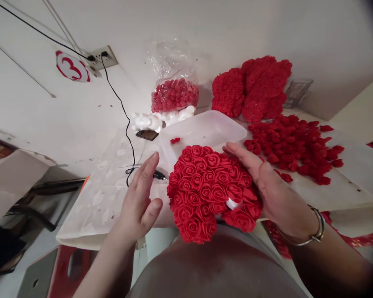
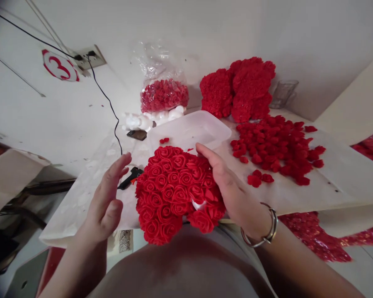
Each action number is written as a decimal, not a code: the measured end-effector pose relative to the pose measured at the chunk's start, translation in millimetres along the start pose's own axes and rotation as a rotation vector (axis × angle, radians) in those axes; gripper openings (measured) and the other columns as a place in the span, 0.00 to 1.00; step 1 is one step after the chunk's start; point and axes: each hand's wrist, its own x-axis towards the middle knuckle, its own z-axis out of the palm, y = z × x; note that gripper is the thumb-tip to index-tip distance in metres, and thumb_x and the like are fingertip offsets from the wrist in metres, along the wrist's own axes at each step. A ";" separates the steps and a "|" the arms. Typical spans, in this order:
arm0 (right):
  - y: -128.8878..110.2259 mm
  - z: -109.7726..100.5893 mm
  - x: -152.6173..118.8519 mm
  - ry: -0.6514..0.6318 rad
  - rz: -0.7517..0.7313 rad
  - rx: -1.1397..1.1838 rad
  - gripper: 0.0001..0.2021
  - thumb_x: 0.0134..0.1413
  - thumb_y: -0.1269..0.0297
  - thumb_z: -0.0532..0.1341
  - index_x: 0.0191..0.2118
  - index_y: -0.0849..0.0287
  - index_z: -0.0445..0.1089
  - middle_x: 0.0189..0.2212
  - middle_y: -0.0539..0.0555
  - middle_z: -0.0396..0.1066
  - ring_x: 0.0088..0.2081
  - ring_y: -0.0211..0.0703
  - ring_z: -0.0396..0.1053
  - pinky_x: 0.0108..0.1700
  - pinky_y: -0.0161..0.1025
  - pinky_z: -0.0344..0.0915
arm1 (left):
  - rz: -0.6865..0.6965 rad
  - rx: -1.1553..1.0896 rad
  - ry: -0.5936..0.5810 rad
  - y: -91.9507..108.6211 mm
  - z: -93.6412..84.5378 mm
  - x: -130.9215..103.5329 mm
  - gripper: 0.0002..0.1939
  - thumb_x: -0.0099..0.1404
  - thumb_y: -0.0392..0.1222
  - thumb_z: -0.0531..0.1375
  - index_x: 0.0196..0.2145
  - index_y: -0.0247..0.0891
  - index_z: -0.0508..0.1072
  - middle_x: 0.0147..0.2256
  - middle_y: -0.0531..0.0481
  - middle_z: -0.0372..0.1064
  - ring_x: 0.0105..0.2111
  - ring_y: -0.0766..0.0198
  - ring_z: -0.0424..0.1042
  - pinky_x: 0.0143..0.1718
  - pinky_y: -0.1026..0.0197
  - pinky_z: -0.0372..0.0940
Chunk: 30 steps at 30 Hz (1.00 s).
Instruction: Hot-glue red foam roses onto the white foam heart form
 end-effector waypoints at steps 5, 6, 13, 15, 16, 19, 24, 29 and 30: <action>-7.4 1.4 3.6 0.043 0.096 0.212 0.35 0.61 0.30 0.43 0.64 0.42 0.64 0.68 0.45 0.61 0.72 0.46 0.51 0.75 0.50 0.42 | -0.085 -0.021 -0.031 -10.5 -1.6 -15.1 0.36 0.74 0.62 0.46 0.72 0.44 0.49 0.70 0.41 0.50 0.67 0.47 0.55 0.63 0.41 0.61; -8.3 0.9 5.2 0.039 0.105 0.223 0.35 0.60 0.29 0.43 0.63 0.42 0.65 0.68 0.45 0.62 0.72 0.46 0.51 0.75 0.50 0.43 | -0.094 -0.031 -0.036 -11.8 -1.0 -16.7 0.36 0.74 0.62 0.46 0.72 0.44 0.49 0.70 0.41 0.51 0.67 0.47 0.55 0.63 0.41 0.61; 6.0 -8.2 14.3 0.012 0.121 0.316 0.38 0.61 0.30 0.37 0.61 0.44 0.69 0.65 0.49 0.66 0.69 0.52 0.58 0.70 0.57 0.55 | -0.010 -0.130 -0.080 -0.7 8.6 0.4 0.39 0.73 0.66 0.43 0.73 0.44 0.47 0.72 0.43 0.46 0.71 0.47 0.48 0.69 0.41 0.51; 10.4 -8.7 15.0 -0.006 0.114 0.298 0.37 0.62 0.31 0.38 0.61 0.43 0.68 0.65 0.49 0.66 0.68 0.52 0.59 0.70 0.56 0.56 | 0.085 -0.109 -0.080 8.8 11.0 13.7 0.42 0.71 0.69 0.42 0.73 0.43 0.47 0.73 0.43 0.44 0.72 0.45 0.46 0.71 0.40 0.47; 11.4 -8.0 15.0 -0.021 0.116 0.298 0.36 0.62 0.32 0.39 0.61 0.43 0.68 0.65 0.48 0.66 0.68 0.52 0.61 0.69 0.55 0.58 | 0.141 -0.092 -0.079 13.9 11.9 20.6 0.44 0.69 0.71 0.41 0.73 0.43 0.47 0.73 0.43 0.43 0.72 0.44 0.45 0.71 0.39 0.45; 10.5 -3.8 14.1 -0.051 0.149 0.328 0.34 0.63 0.33 0.41 0.61 0.42 0.69 0.64 0.49 0.68 0.64 0.53 0.66 0.65 0.55 0.64 | 0.270 -0.027 -0.125 27.2 14.9 38.3 0.48 0.65 0.76 0.44 0.73 0.44 0.48 0.72 0.43 0.45 0.72 0.40 0.44 0.72 0.36 0.42; 9.3 0.7 14.2 -0.063 0.121 0.344 0.34 0.62 0.32 0.43 0.61 0.43 0.69 0.62 0.51 0.70 0.63 0.53 0.68 0.63 0.54 0.68 | 0.308 0.020 -0.239 35.7 20.3 49.0 0.44 0.66 0.74 0.44 0.70 0.43 0.56 0.71 0.41 0.50 0.71 0.41 0.47 0.70 0.37 0.49; 5.8 5.5 17.6 -0.048 0.116 0.397 0.31 0.60 0.32 0.49 0.58 0.43 0.71 0.62 0.49 0.70 0.65 0.54 0.65 0.67 0.55 0.62 | 0.277 0.052 -0.258 36.3 19.5 48.8 0.43 0.67 0.73 0.46 0.67 0.41 0.60 0.70 0.40 0.51 0.71 0.41 0.47 0.68 0.37 0.52; 4.5 6.6 18.6 -0.045 0.123 0.422 0.31 0.60 0.32 0.49 0.57 0.43 0.72 0.61 0.49 0.71 0.65 0.54 0.65 0.68 0.56 0.61 | 0.278 0.052 -0.250 35.3 19.1 50.2 0.42 0.67 0.73 0.47 0.67 0.41 0.61 0.70 0.39 0.51 0.71 0.41 0.48 0.68 0.37 0.53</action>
